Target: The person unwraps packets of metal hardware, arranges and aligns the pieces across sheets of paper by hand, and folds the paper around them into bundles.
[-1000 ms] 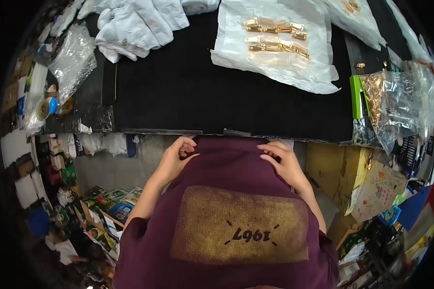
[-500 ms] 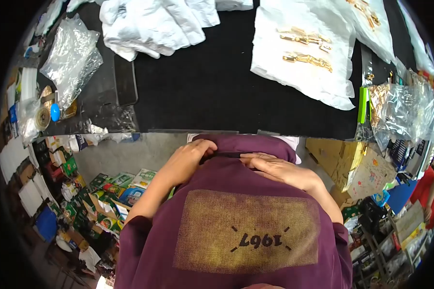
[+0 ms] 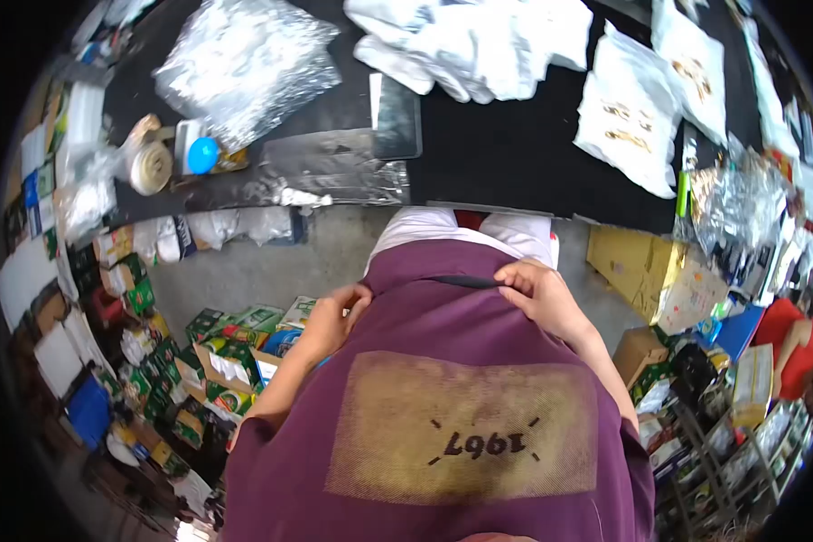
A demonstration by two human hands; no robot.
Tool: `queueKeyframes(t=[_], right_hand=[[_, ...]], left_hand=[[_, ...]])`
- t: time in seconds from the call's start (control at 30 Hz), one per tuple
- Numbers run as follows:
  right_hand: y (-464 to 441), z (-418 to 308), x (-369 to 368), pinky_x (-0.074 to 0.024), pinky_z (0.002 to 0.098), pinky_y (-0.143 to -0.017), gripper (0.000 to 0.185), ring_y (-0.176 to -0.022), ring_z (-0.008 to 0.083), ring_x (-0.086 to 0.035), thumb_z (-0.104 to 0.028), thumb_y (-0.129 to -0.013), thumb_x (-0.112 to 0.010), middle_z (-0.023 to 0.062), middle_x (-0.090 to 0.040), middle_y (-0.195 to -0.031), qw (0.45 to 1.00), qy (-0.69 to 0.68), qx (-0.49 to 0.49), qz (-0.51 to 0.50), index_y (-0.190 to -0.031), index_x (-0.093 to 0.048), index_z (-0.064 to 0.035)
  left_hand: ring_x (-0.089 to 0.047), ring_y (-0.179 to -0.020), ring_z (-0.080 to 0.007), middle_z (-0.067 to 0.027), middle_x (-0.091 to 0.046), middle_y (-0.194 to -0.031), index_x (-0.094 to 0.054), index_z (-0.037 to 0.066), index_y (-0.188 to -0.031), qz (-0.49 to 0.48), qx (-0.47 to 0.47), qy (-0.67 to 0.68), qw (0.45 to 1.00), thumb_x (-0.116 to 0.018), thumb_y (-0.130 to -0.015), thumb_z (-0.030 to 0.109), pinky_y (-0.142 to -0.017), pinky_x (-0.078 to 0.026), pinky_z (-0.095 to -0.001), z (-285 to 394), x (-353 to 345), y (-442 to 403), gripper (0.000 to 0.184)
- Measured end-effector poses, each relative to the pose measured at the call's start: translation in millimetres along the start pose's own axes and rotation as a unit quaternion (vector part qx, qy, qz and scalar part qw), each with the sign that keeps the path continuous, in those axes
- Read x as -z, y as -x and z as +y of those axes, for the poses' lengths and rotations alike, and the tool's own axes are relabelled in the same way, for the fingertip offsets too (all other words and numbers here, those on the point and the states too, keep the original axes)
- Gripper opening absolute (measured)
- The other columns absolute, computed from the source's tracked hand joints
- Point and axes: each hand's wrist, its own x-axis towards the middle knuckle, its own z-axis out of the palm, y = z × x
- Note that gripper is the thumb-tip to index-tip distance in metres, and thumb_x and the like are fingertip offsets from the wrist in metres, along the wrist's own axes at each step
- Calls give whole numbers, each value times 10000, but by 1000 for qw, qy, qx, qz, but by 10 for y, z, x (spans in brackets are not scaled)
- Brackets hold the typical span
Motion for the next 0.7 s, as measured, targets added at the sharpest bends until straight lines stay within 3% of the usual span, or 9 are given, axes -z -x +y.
queueKeyframes(t=[0.1, 0.17, 0.27, 0.33, 0.37, 0.43, 0.53, 0.63, 0.7], right_hand=[[-19, -239, -86, -470, 222, -692, 201, -705, 76, -517, 10, -844, -704, -10, -606, -816, 997, 38, -31, -51, -1041, -671, -11], [-142, -343, -166, -470, 221, -691, 219, -715, 65, -521, 37, -838, -673, -17, -617, -831, 995, -38, 17, -91, -1051, -677, -16], [-461, -641, -297, -485, 239, -720, 186, -775, 62, -560, 21, -893, -618, -9, -658, -893, 980, 41, 73, -181, -1067, -679, 2], [-790, -680, -402, -508, 260, -762, 179, -832, 89, -618, -16, -915, -612, 52, -700, -916, 958, 99, 101, -248, -1075, -684, 16], [-1017, -638, -483, -526, 274, -792, 183, -865, 109, -658, -33, -914, -626, 103, -726, -912, 943, 139, 104, -285, -1077, -691, 19], [-1197, -914, -667, -515, 263, -768, 165, -842, 99, -644, -56, -927, -625, 108, -722, -867, 922, 141, 66, -355, -1043, -698, 34], [-1107, -1589, -968, -499, 254, -737, 174, -813, 91, -623, -65, -913, -654, 92, -713, -856, 854, 258, 182, -414, -1050, -694, 35], [-1092, -1705, -1189, -498, 265, -738, 193, -796, 95, -612, -79, -897, -678, 81, -705, -839, 856, 164, 126, -474, -1054, -689, 33], [-1240, -1593, -1343, -496, 265, -739, 202, -796, 98, -612, -79, -892, -682, 77, -704, -842, 824, 204, 114, -516, -1057, -688, 37]], left_hand=[[-662, -997, -191, -114, -684, -1103, -645, 50, -1192, -125, 40, 289, 948, -658, -900, 47, -862, -537, -325, -251, 267, 211, 293], [-657, -982, -177, -108, -684, -1102, -632, 40, -1212, -113, -1, 261, 959, -660, -890, 62, -864, -532, -326, -240, 377, 244, 324], [-626, -919, -131, -67, -683, -1041, -618, 11, -1205, -115, -68, 139, 981, -664, -851, 73, -819, -520, -324, -356, 532, 309, 363], [-605, -872, -137, -46, -674, -982, -626, 17, -1158, -153, -22, 239, 959, -661, -865, 99, -774, -504, -317, -569, 459, 392, 306], [-601, -860, -139, -41, -673, -961, -628, 22, -1138, -120, -18, 275, 954, -654, -878, 120, -764, -500, -311, -741, 306, 433, 279], [-594, -844, -132, -32, -676, -942, -636, 25, -1105, -41, -3, 298, 954, -644, -904, 162, -755, -495, -301, -767, 113, 693, 244], [-590, -843, -115, -24, -684, -952, -647, 14, -1086, 59, 33, 311, 948, -648, -922, 195, -756, -494, -293, -762, -41, 952, 245], [-591, -849, -107, -20, -689, -964, -655, 3, -1079, 110, 53, 370, 921, -659, -927, 217, -756, -494, -290, -848, -447, 1179, 263], [-596, -854, -107, -18, -692, -975, -662, -6, -1077, 130, 54, 426, 894, -670, -927, 236, -757, -494, -291, -895, -661, 1218, 284]])
